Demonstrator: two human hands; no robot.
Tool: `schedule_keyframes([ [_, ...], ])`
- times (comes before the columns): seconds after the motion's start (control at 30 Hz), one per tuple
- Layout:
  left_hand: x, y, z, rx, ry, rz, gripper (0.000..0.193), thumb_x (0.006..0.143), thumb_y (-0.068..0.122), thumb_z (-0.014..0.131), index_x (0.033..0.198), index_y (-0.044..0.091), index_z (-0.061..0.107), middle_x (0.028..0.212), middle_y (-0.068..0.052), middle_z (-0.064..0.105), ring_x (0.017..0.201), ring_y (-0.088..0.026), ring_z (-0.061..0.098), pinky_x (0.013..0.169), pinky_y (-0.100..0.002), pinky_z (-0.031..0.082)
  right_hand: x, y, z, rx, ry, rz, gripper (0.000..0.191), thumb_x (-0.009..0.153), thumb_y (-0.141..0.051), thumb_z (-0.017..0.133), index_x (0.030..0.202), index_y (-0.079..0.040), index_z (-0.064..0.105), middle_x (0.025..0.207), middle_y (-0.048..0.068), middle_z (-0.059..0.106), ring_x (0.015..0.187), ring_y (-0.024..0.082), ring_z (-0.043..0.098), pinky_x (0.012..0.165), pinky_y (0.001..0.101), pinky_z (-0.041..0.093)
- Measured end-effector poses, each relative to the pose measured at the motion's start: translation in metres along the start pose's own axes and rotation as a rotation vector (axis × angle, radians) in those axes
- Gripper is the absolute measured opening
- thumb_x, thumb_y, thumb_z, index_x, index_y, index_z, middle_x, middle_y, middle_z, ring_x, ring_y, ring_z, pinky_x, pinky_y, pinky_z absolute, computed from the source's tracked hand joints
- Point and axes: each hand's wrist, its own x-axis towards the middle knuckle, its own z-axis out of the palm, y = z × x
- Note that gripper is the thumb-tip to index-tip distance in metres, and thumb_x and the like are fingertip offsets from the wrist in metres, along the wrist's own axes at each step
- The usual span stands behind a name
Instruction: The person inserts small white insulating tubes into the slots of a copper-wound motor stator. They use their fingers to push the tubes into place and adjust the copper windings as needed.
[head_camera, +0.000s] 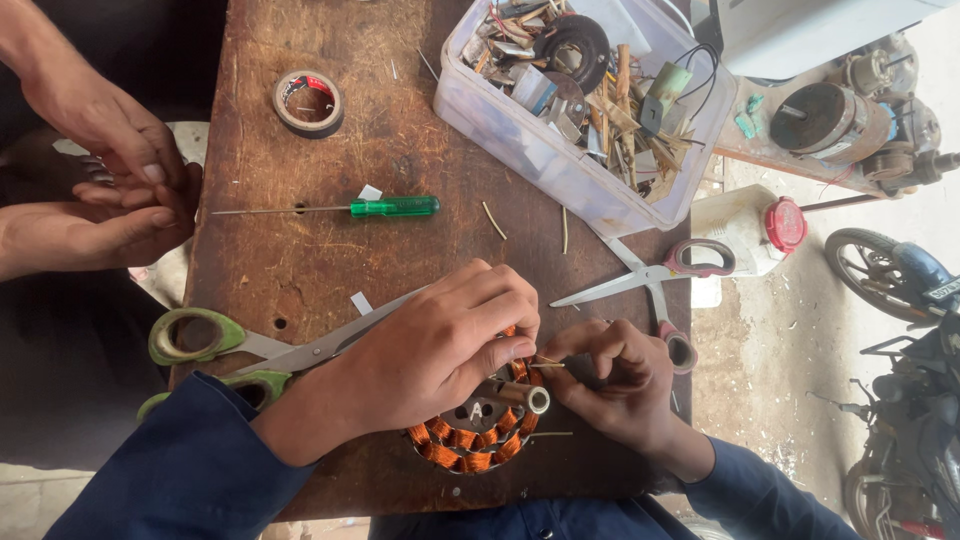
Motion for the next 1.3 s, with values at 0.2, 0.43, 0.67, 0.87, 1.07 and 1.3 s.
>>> schedule_keyframes([
  [0.2,0.001,0.001,0.001,-0.027,-0.024,-0.025,0.012,0.098,0.010,0.066,0.097,0.004,0.056,0.103,-0.007,0.056,0.094,-0.027,0.055,0.083,-0.042,0.045,0.000,-0.008,-0.005,-0.152,-0.062,0.099,0.042,0.082,0.007,0.077,0.086,-0.011,0.039,0.102,0.012,0.076,0.089,0.015,0.076,0.071,0.0243,0.060],
  [0.43,0.002,0.005,0.004,-0.021,-0.025,-0.042,0.012,0.098,0.010,0.065,0.096,0.004,0.056,0.101,-0.008,0.056,0.094,-0.027,0.057,0.084,-0.042,0.045,0.002,-0.009,-0.007,-0.078,-0.085,0.151,0.042,0.082,0.006,0.079,0.085,-0.011,0.040,0.103,0.012,0.077,0.089,0.015,0.073,0.073,0.0258,0.058],
  [0.67,-0.001,0.011,0.010,0.135,0.022,0.019,0.011,0.099,0.012,0.065,0.096,0.005,0.058,0.104,-0.008,0.058,0.098,-0.027,0.058,0.087,-0.042,0.047,0.000,-0.010,-0.009,-0.200,-0.103,0.097,0.044,0.079,0.001,0.083,0.085,-0.011,0.041,0.102,0.010,0.078,0.085,0.015,0.076,0.069,0.0255,0.059],
  [0.87,-0.003,0.017,0.015,0.201,0.046,0.090,0.013,0.099,0.014,0.068,0.098,0.004,0.059,0.106,-0.008,0.059,0.102,-0.027,0.061,0.086,-0.041,0.052,-0.003,-0.010,-0.008,-0.234,-0.101,0.066,0.042,0.077,0.001,0.081,0.084,-0.011,0.041,0.100,0.010,0.076,0.082,0.016,0.075,0.068,0.0254,0.058],
  [1.07,-0.003,0.018,0.016,0.209,0.049,0.097,0.013,0.098,0.015,0.069,0.098,0.005,0.060,0.105,-0.006,0.061,0.101,-0.025,0.063,0.080,-0.039,0.054,-0.003,-0.010,-0.007,-0.357,-0.102,0.027,0.045,0.075,0.002,0.083,0.080,-0.010,0.040,0.095,0.009,0.075,0.076,0.016,0.074,0.061,0.0258,0.054],
  [1.3,-0.002,0.019,0.015,0.207,0.035,0.084,0.013,0.098,0.014,0.069,0.099,0.005,0.060,0.105,-0.005,0.061,0.101,-0.025,0.063,0.078,-0.038,0.054,-0.004,-0.013,-0.009,-0.368,-0.143,-0.033,0.039,0.077,0.003,0.080,0.081,-0.010,0.043,0.101,0.012,0.075,0.082,0.020,0.076,0.064,0.0270,0.056],
])
